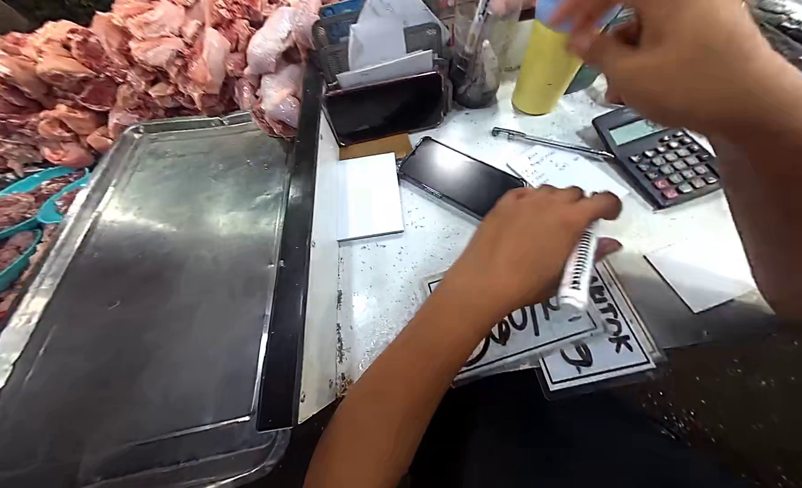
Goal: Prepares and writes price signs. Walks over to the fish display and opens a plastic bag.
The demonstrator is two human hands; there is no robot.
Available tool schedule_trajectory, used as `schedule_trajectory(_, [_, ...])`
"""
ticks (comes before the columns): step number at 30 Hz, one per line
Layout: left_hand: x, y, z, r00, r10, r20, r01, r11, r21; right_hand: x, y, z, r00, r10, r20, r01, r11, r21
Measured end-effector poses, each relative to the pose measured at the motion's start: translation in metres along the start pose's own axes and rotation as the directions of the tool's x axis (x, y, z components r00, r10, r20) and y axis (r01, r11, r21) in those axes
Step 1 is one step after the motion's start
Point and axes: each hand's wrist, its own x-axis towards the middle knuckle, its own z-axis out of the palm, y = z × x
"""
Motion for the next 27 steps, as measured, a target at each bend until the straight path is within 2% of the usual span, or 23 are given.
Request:
schedule_trajectory(1, [-0.015, 0.003, -0.009, 0.997, -0.018, -0.081, 0.021, 0.999, 0.042, -0.034, 0.010, 0.001, 0.997, 0.034, 0.075, -0.035, 0.999, 0.012])
schedule_trajectory(3, [-0.058, 0.012, -0.016, 0.980, -0.125, -0.154, 0.146, 0.980, 0.131, -0.106, 0.025, 0.003, 0.956, 0.111, 0.273, -0.105, 0.994, -0.037])
schedule_trajectory(6, [-0.123, 0.016, -0.003, 0.941, -0.286, -0.184, 0.321, 0.924, 0.208, -0.196, 0.011, -0.003, 0.821, 0.238, 0.520, -0.243, 0.968, -0.058])
schedule_trajectory(8, [-0.148, 0.011, 0.008, 0.922, -0.336, -0.190, 0.371, 0.908, 0.193, -0.231, -0.004, -0.004, 0.749, 0.307, 0.588, -0.379, 0.925, 0.000])
schedule_trajectory(9, [-0.155, 0.008, 0.012, 0.918, -0.343, -0.197, 0.379, 0.906, 0.190, -0.244, -0.008, 0.001, 0.751, 0.344, 0.564, -0.435, 0.900, 0.031])
schedule_trajectory(11, [-0.161, 0.003, 0.017, 0.919, -0.326, -0.220, 0.367, 0.912, 0.182, -0.266, -0.012, 0.021, 0.818, 0.392, 0.422, -0.479, 0.869, 0.122])
schedule_trajectory(14, [-0.163, -0.001, 0.019, 0.935, -0.281, -0.217, 0.313, 0.941, 0.132, -0.280, -0.018, 0.057, 0.906, 0.407, 0.117, -0.423, 0.858, 0.293])
schedule_trajectory(16, [-0.165, -0.002, 0.017, 0.954, -0.246, -0.173, 0.263, 0.961, 0.081, -0.275, -0.023, 0.066, 0.909, 0.414, -0.043, -0.369, 0.850, 0.375])
schedule_trajectory(18, [-0.167, 0.000, 0.015, 0.968, -0.217, -0.130, 0.225, 0.973, 0.051, -0.265, -0.028, 0.065, 0.898, 0.422, -0.128, -0.330, 0.836, 0.439])
schedule_trajectory(20, [-0.169, 0.002, 0.014, 0.976, -0.186, -0.115, 0.188, 0.982, 0.013, -0.259, -0.028, 0.058, 0.885, 0.456, -0.095, -0.332, 0.760, 0.559])
schedule_trajectory(23, [-0.164, 0.003, 0.010, 0.981, -0.136, -0.139, 0.122, 0.987, -0.107, -0.255, -0.016, 0.047, 0.853, 0.514, 0.090, -0.383, 0.500, 0.776])
schedule_trajectory(25, [-0.159, 0.001, 0.011, 0.986, -0.087, -0.139, 0.068, 0.988, -0.135, -0.254, -0.010, 0.044, 0.830, 0.516, 0.210, -0.424, 0.339, 0.840])
schedule_trajectory(27, [-0.154, -0.006, 0.017, 0.992, -0.043, -0.123, 0.026, 0.991, -0.131, -0.251, -0.006, 0.045, 0.795, 0.532, 0.292, -0.471, 0.237, 0.850])
